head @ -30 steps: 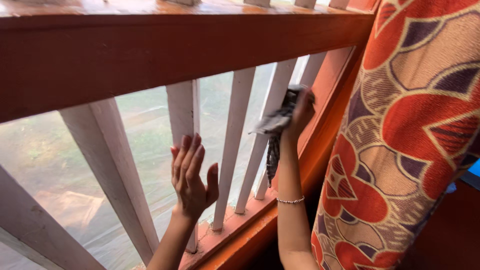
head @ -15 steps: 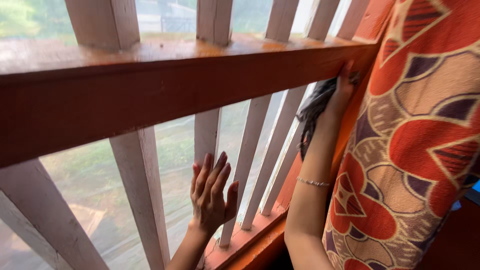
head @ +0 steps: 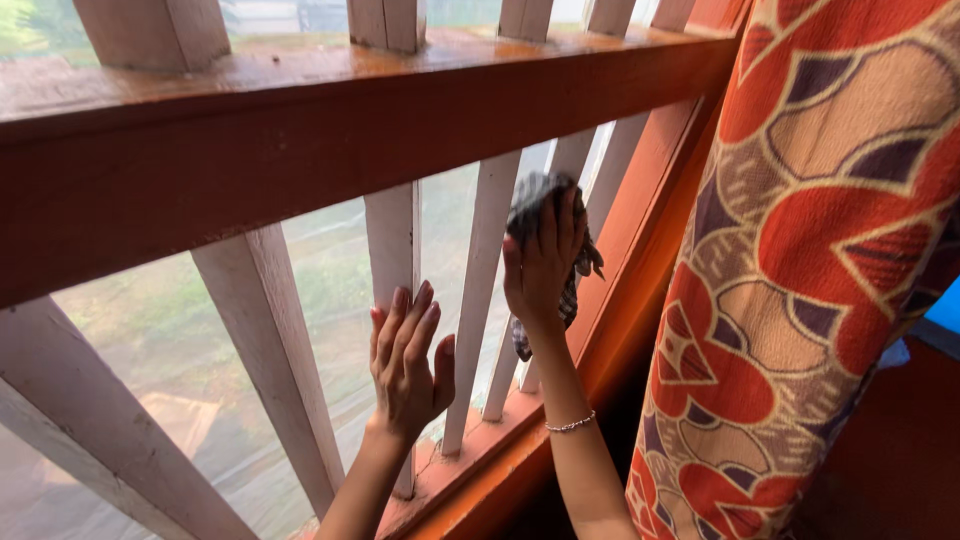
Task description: The person wipes the wooden window frame and bars with a cloth, then rinses the cloth in a bucket of water and continues cleaning the frame.
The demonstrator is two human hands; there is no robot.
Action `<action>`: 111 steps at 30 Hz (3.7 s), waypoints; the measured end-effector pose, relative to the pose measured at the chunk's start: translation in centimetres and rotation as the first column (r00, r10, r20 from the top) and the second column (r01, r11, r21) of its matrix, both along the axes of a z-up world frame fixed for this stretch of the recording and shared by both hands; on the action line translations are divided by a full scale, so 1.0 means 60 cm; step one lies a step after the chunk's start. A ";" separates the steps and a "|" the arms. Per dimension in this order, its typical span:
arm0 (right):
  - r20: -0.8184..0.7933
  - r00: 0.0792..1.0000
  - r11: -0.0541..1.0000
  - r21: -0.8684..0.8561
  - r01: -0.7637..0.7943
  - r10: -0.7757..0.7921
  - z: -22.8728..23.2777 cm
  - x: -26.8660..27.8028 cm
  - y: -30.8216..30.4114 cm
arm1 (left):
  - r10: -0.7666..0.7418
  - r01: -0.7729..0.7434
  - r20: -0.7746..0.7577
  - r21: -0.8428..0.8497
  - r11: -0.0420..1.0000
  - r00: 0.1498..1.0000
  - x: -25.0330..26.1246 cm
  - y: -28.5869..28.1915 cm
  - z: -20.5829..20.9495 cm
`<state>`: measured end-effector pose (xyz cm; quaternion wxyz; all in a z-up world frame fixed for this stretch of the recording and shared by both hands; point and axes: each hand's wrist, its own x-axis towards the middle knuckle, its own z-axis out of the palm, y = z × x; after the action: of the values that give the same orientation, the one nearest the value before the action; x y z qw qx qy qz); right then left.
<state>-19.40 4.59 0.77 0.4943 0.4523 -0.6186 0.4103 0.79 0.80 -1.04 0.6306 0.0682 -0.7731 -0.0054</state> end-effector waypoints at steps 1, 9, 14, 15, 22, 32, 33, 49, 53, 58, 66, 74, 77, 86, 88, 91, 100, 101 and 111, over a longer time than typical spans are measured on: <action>-0.027 0.999 1.000 0.002 -0.029 0.029 -0.032 -0.015 0.009 | 0.009 -0.009 0.015 -0.007 1.000 1.000 0.005 -0.001 -0.007; 0.257 0.964 0.957 -0.291 0.010 0.068 -0.215 -0.144 0.046 | 0.049 -0.047 0.043 -0.044 0.998 0.998 0.012 -0.014 -0.044; 0.143 0.963 0.910 -0.320 0.265 -0.230 0.009 -0.277 0.026 | 0.050 -0.049 0.010 -0.049 0.998 0.999 0.008 -0.021 -0.055; 0.076 0.976 0.948 -0.235 0.215 -0.202 0.045 -0.287 0.018 | 0.048 -0.047 0.004 -0.049 0.998 0.999 0.004 -0.029 -0.057; -0.066 0.887 0.884 0.078 0.462 -0.457 -0.045 -0.323 0.020 | 0.120 -0.116 0.048 -0.092 0.989 0.992 -0.008 -0.050 -0.095; -0.072 0.939 0.917 0.204 0.344 -0.336 -0.239 -0.325 0.029 | 0.106 -0.096 0.077 -0.125 0.988 0.991 -0.002 -0.067 -0.104; 0.118 0.959 0.964 0.102 0.246 -0.257 -0.188 -0.341 0.016 | 0.112 -0.102 0.071 -0.131 0.986 0.991 -0.009 -0.071 -0.105; 0.185 0.908 0.926 0.120 0.358 -0.375 -0.079 -0.350 -0.027 | 0.043 -0.040 0.109 -0.036 0.999 0.993 -0.009 -0.064 -0.103; 0.457 0.884 0.995 0.062 0.079 -0.098 -0.009 -0.329 -0.016 | 0.043 -0.041 0.112 -0.026 0.999 0.993 -0.007 -0.065 -0.105; 0.380 0.859 0.939 0.164 0.304 -0.344 0.070 -0.350 -0.039 | 0.068 -0.065 0.079 -0.044 0.997 0.995 -0.013 -0.070 -0.113; -0.020 0.804 0.714 0.445 0.540 -0.595 -0.206 -0.332 0.006 | 0.102 -0.097 0.074 -0.067 0.993 0.992 -0.014 -0.079 -0.139; 0.044 0.921 0.905 0.209 0.371 -0.388 -0.184 -0.303 0.023 | 0.100 -0.096 0.069 -0.065 0.993 0.993 -0.018 -0.083 -0.168; 0.295 0.920 0.960 0.182 0.212 -0.259 -0.036 -0.347 -0.001 | 0.152 -0.149 0.067 -0.059 0.987 0.986 -0.030 -0.089 -0.180; 0.283 0.901 0.888 -0.234 0.396 -0.327 -0.022 -0.359 -0.035 | 0.103 -0.102 -0.026 0.015 0.995 0.994 -0.038 -0.087 -0.198; 0.323 0.925 0.918 -0.270 0.291 -0.199 -0.128 -0.347 -0.030 | 0.098 -0.097 -0.009 0.060 0.993 0.995 -0.036 -0.079 -0.201; 0.445 0.880 0.951 -0.161 0.263 -0.168 -0.324 -0.312 -0.011 | 0.102 -0.107 0.047 0.117 0.987 0.994 -0.028 -0.067 -0.188; 0.415 0.850 0.945 0.086 0.316 -0.323 -0.407 -0.319 0.049 | -0.243 0.258 0.381 0.011 0.966 0.892 -0.139 0.061 -0.139; 0.445 0.846 0.954 0.088 0.286 -0.294 -0.358 -0.338 0.048 | -0.328 0.271 0.442 0.188 0.944 0.835 -0.194 0.057 -0.140; 0.514 0.837 0.871 0.480 -0.102 -0.185 -0.479 -0.272 0.056 | -0.103 0.150 0.405 -0.087 0.985 0.909 -0.332 -0.012 -0.210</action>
<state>-35.72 7.92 -27.96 0.1761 0.4124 -0.8264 0.3406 -19.11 0.05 -13.66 0.4612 -0.0193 -0.8870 0.0129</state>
